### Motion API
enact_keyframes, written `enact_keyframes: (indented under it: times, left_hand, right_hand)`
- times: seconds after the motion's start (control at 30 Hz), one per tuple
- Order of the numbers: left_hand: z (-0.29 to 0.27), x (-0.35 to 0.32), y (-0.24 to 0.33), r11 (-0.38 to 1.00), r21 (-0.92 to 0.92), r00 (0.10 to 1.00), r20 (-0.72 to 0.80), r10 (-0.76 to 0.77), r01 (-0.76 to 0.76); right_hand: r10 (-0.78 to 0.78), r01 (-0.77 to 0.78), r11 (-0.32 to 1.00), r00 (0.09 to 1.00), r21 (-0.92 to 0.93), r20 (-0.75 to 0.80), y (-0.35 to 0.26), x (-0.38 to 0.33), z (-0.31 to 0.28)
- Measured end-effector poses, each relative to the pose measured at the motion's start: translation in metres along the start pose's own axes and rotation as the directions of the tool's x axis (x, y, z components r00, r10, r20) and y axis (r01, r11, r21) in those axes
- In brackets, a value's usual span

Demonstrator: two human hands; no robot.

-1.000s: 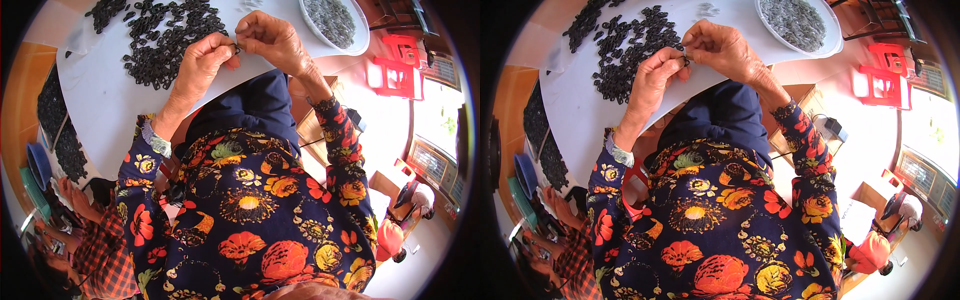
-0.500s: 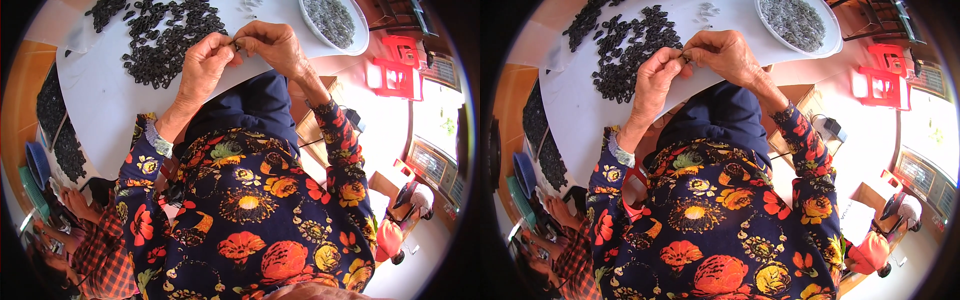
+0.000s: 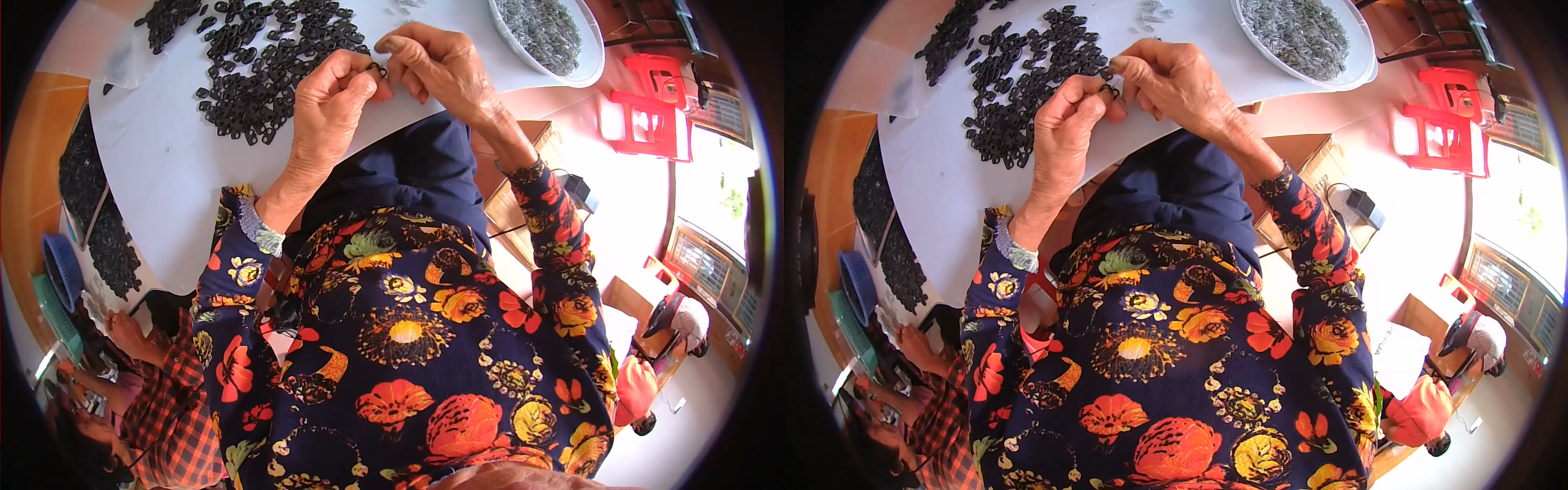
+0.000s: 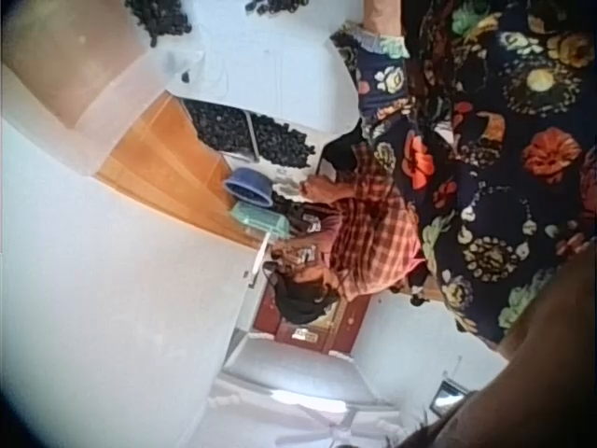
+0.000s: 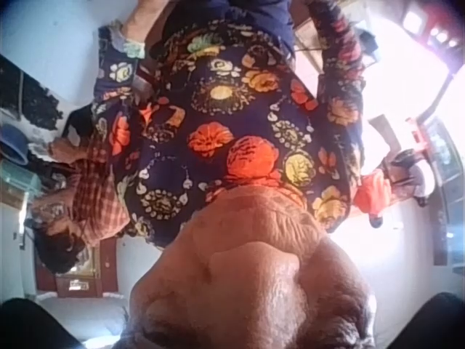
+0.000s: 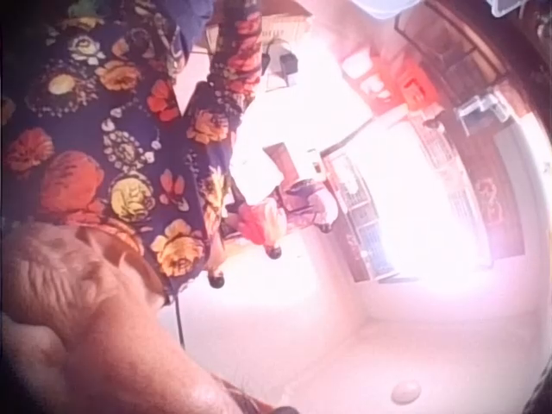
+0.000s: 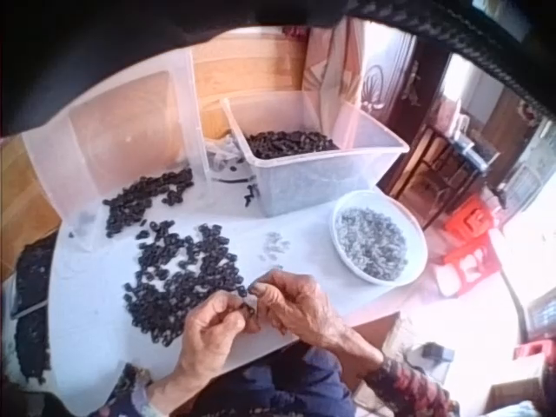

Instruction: The person assembles small black plastic buckle components by hand at a table.

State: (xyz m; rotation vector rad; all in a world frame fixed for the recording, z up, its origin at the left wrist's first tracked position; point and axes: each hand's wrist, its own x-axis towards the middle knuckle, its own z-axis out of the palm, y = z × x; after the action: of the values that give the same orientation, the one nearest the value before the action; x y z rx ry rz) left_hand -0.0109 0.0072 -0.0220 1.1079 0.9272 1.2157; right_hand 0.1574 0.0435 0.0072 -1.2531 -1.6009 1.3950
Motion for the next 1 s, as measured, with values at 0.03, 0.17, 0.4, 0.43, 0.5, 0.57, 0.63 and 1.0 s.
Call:
enact_keyframes:
  times: [0.03,0.17,0.4,0.43,0.5,0.57,0.63,1.0]
  left_hand:
    - [0.001,0.0,0.001,1.0,-0.001,1.0,0.0,0.002,-0.002]
    - [0.001,0.0,0.003,0.999,-0.014,0.998,0.041,-0.047,0.048]
    - [0.002,0.002,0.0,1.0,0.008,1.0,-0.014,-0.008,0.008]
    - [0.002,0.001,0.001,1.0,0.008,1.0,-0.013,-0.009,0.009]
    - [0.0,-0.002,0.002,0.994,0.106,0.999,0.036,0.013,-0.017]
    - [-0.002,-0.001,0.001,0.992,0.123,0.999,0.041,0.027,-0.032]
    - [-0.001,0.0,0.001,0.99,0.136,0.998,0.051,0.041,-0.048]
    - [0.005,0.001,0.008,1.0,0.015,1.0,0.012,-0.008,0.008]
  right_hand:
    - [-0.053,0.052,0.997,0.998,0.048,0.034,0.002,0.001,-0.003]
    - [-0.135,0.139,0.99,0.976,-0.012,0.172,0.007,0.004,-0.011]
    - [-0.123,0.121,0.99,0.992,-0.078,-0.023,0.005,-0.001,0.011]
    - [-0.136,0.134,0.991,0.987,-0.028,-0.084,0.011,-0.002,0.017]
    - [-0.146,0.151,0.988,0.979,0.022,-0.145,0.013,-0.004,0.02]
    - [-0.067,0.082,0.986,0.992,0.143,-0.108,0.011,-0.008,0.018]
    - [-0.054,0.064,0.985,0.996,0.162,-0.066,0.007,-0.007,0.009]
    - [-0.208,0.211,0.976,0.977,-0.057,0.052,0.006,0.002,-0.002]
